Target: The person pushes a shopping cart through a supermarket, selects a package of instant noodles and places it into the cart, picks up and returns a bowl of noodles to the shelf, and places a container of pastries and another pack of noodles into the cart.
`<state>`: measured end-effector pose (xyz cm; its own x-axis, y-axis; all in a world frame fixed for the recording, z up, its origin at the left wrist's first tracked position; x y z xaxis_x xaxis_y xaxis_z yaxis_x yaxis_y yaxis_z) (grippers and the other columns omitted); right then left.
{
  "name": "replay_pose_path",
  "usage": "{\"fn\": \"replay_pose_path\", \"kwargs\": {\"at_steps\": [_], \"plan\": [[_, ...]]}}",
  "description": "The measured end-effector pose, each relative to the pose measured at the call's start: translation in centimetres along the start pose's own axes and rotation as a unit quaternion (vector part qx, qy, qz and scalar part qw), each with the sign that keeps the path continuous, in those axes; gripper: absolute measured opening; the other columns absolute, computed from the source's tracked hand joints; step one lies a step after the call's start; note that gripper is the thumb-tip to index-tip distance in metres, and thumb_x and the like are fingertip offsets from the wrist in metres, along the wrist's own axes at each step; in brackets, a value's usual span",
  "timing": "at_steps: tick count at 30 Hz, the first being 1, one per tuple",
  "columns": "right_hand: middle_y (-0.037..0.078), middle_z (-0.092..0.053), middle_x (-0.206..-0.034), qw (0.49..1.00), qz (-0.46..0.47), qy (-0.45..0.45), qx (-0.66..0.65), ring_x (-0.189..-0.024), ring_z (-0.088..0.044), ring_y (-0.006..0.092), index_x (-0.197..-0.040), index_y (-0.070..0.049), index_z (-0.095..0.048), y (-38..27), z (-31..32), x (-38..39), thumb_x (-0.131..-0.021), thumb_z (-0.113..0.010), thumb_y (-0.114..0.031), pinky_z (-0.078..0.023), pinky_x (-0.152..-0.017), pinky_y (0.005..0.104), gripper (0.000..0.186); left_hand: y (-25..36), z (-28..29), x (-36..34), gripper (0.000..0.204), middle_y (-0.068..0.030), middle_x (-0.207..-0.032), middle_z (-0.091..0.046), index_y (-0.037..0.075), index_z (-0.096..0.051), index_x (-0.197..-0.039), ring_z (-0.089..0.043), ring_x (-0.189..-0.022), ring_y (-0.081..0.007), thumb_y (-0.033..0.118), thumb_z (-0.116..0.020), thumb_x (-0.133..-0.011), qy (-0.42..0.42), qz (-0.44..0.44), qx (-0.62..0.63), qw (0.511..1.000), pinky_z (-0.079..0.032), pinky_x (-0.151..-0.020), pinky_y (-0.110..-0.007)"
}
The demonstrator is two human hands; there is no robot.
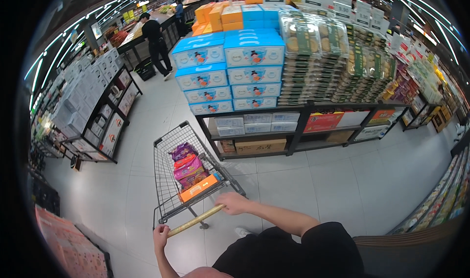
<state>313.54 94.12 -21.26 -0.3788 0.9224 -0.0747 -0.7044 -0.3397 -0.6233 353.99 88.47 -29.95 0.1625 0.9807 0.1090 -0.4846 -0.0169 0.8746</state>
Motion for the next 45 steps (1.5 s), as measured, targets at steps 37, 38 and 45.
{"fn": "replay_pose_path", "kwargs": {"at_steps": [37,38,45], "plan": [[0.010,-0.067,-0.075,0.660,-0.664,0.176,-0.306,-0.064,-0.064,0.0188,-0.087,-0.002,-0.065,25.4,-3.7,60.4,-0.084,-0.054,-0.023,-0.049,-0.051,0.0348,0.024,26.1,-33.4,-1.1,0.032,-0.0195,-0.071,-0.065,0.006,-0.065,-0.085,-0.063,-0.065,-0.0414,0.032,-0.049,-0.095,0.184,-0.099,-0.326,0.922,-0.045,-0.059,-0.052],[0.010,-0.067,-0.075,0.663,-0.663,0.168,-0.305,-0.064,-0.064,0.0188,-0.087,-0.002,-0.065,25.3,-2.9,59.5,-0.084,-0.054,-0.023,-0.049,-0.051,0.0348,0.024,27.0,-33.7,-0.7,0.031,-0.0202,-0.070,-0.065,0.006,-0.065,-0.084,-0.062,-0.064,-0.0417,0.031,-0.050,-0.095,0.188,-0.098,-0.321,0.923,-0.045,-0.059,-0.053],[0.010,-0.067,-0.079,0.696,-0.608,0.195,-0.329,-0.063,-0.063,0.0178,-0.092,-0.003,-0.065,25.2,-0.7,55.7,-0.083,-0.055,-0.020,-0.047,-0.050,0.0330,0.022,27.0,-34.6,-2.1,0.026,-0.0180,-0.072,-0.064,0.006,-0.063,-0.081,-0.058,-0.071,-0.0401,0.026,-0.052,-0.091,0.219,-0.111,-0.296,0.923,-0.042,-0.070,-0.049]]}}
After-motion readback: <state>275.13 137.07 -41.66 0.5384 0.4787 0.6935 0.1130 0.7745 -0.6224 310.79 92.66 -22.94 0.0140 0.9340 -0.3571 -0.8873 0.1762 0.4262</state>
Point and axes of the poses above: each hand's wrist, its own x-axis away from the middle knuckle, its own z-axis out of the back of the hand, y = z × x, the point moved 6 cm from there along -x, towards the middle knuckle
